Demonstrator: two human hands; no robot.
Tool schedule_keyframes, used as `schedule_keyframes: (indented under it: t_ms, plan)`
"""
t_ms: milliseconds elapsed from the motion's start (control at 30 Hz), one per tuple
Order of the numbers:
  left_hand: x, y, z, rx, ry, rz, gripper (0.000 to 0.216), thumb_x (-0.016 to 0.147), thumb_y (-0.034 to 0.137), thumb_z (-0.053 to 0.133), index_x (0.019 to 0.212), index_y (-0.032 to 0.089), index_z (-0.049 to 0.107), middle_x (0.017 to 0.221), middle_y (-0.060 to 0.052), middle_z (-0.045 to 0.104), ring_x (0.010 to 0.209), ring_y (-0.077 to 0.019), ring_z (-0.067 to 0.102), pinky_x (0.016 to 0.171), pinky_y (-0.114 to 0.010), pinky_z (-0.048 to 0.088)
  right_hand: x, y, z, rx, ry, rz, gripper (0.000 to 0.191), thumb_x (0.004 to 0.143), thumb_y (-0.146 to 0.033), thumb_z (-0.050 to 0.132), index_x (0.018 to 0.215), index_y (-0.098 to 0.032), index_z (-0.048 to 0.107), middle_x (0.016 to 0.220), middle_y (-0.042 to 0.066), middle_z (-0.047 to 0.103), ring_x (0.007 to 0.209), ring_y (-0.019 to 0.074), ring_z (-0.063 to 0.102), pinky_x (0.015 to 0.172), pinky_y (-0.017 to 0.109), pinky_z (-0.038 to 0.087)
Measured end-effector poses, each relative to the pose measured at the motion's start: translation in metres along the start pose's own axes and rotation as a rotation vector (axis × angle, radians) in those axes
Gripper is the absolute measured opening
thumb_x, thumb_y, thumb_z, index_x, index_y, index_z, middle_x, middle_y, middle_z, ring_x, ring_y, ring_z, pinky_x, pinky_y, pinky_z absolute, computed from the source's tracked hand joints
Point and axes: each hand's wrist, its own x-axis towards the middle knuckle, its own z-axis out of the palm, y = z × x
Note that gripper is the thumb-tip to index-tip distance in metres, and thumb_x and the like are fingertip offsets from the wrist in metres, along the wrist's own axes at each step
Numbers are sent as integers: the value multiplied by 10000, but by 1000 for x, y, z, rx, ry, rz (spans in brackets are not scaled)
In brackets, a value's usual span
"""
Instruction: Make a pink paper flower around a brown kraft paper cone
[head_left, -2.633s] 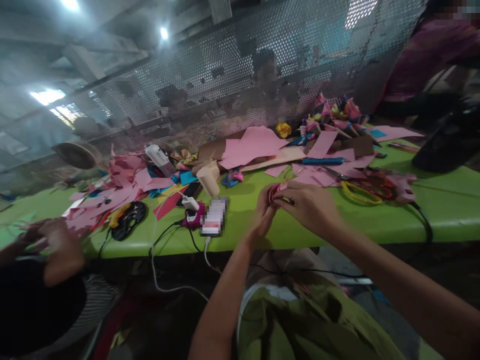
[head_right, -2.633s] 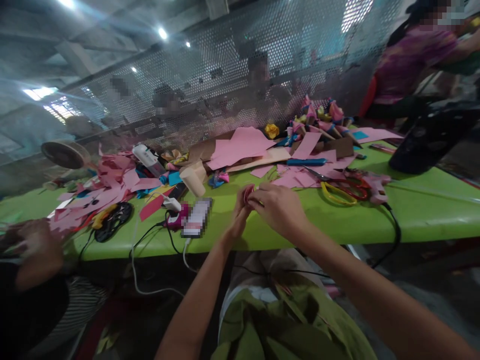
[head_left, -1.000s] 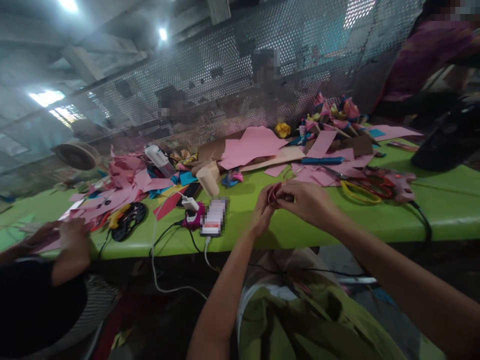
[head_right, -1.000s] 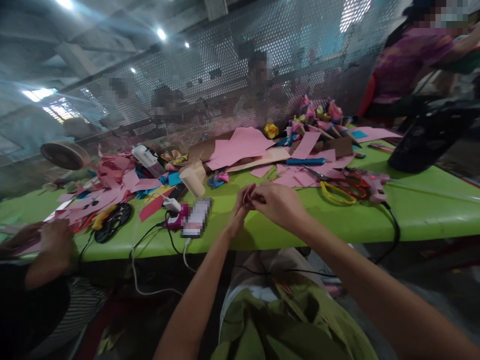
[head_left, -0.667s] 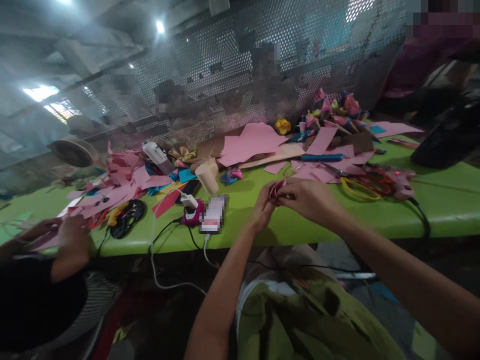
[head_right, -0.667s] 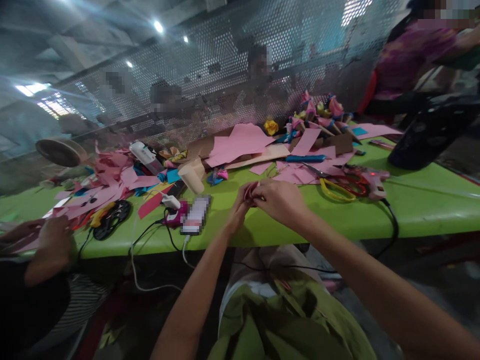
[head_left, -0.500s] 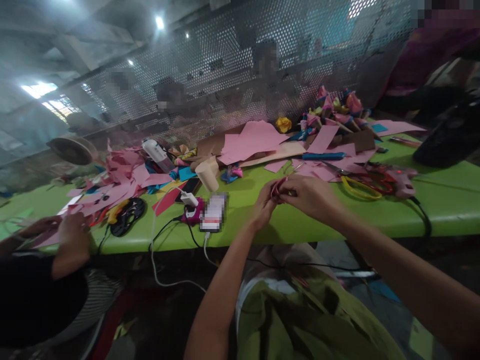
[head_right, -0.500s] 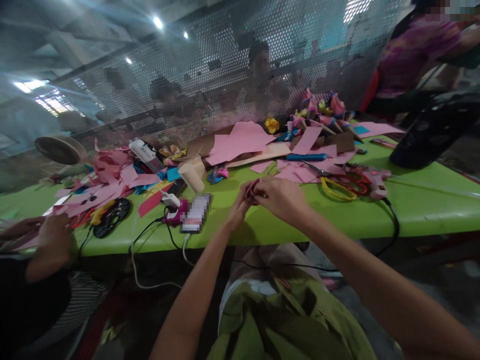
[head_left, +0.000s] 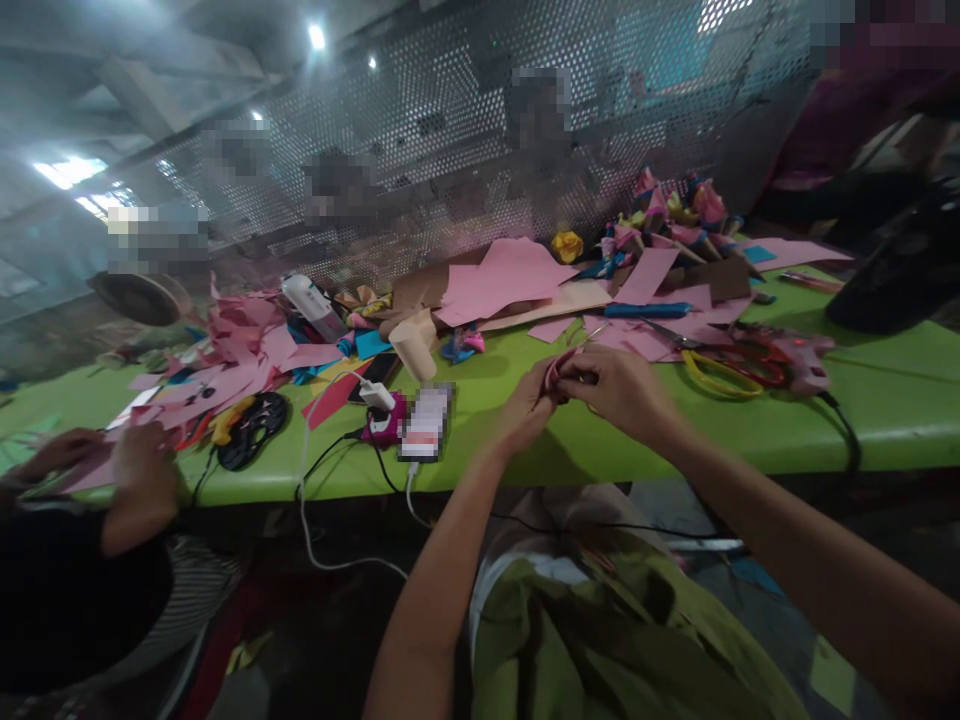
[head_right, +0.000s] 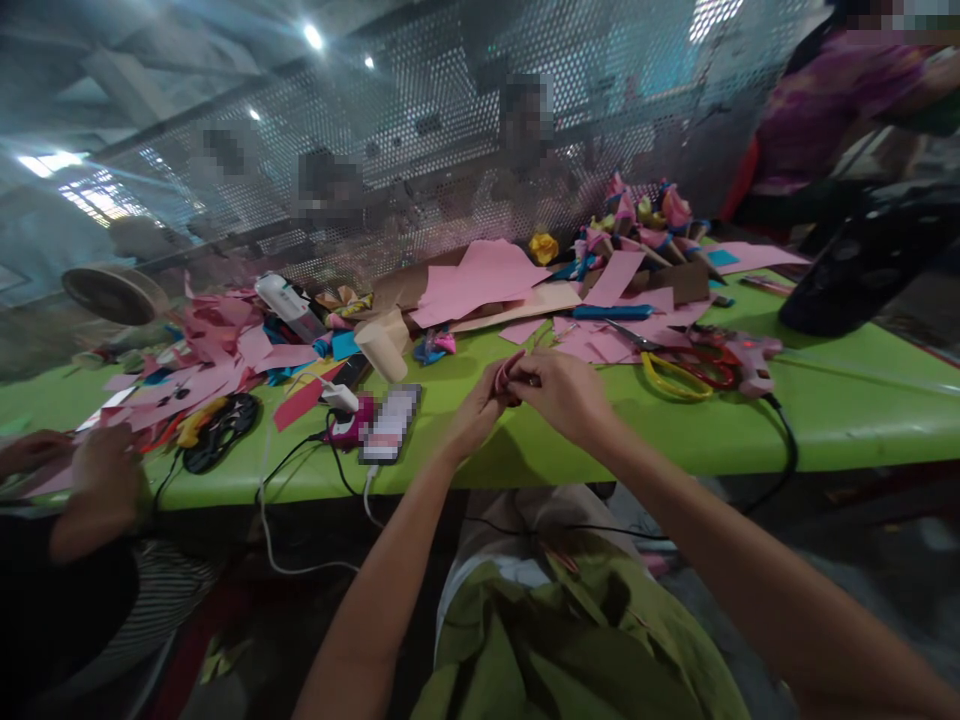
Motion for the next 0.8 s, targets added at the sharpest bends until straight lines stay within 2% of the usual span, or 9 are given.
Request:
schedule_keyframes:
  t_ms: [133, 333, 500, 667, 800]
  plan:
    - [0, 4, -3, 54, -7, 34, 519, 927, 245, 506, 1445, 260, 489, 1412, -89, 561, 1240, -245, 554, 1052, -413, 489, -1, 0, 3, 47, 12, -1, 158, 868, -231, 613, 836, -219, 767, 828, 51, 706, 767, 200, 631, 658, 294, 424]
    - [0, 9, -8, 315, 38, 69, 402, 932, 289, 548, 1327, 221, 577, 1245, -91, 607, 1184, -245, 546, 1102, -423, 436, -2, 3, 7, 130, 52, -10, 178, 861, -226, 611, 852, -220, 788, 881, 66, 739, 827, 219, 664, 734, 311, 475]
    - [3, 6, -7, 326, 28, 101, 367, 940, 269, 529, 1292, 183, 587, 1238, -119, 610, 1163, -251, 552, 1071, -416, 454, -1, 8, 9, 156, 47, -31, 191, 862, -215, 604, 858, -216, 795, 900, 68, 751, 845, 224, 671, 766, 327, 490]
    - [4, 4, -8, 291, 68, 88, 382, 932, 245, 521, 1307, 199, 577, 1240, -113, 603, 1181, -251, 551, 1072, -407, 450, 0, 6, 7, 210, 49, -62, 178, 865, -235, 606, 885, -227, 783, 889, 57, 744, 808, 212, 661, 734, 323, 490]
    - [3, 7, -8, 294, 111, 83, 362, 911, 204, 524, 1266, 187, 591, 1222, -112, 606, 1172, -256, 556, 1080, -425, 435, -8, 4, 2, 234, 144, -52, 164, 868, -282, 611, 961, -218, 730, 877, 54, 722, 674, 169, 591, 607, 289, 449]
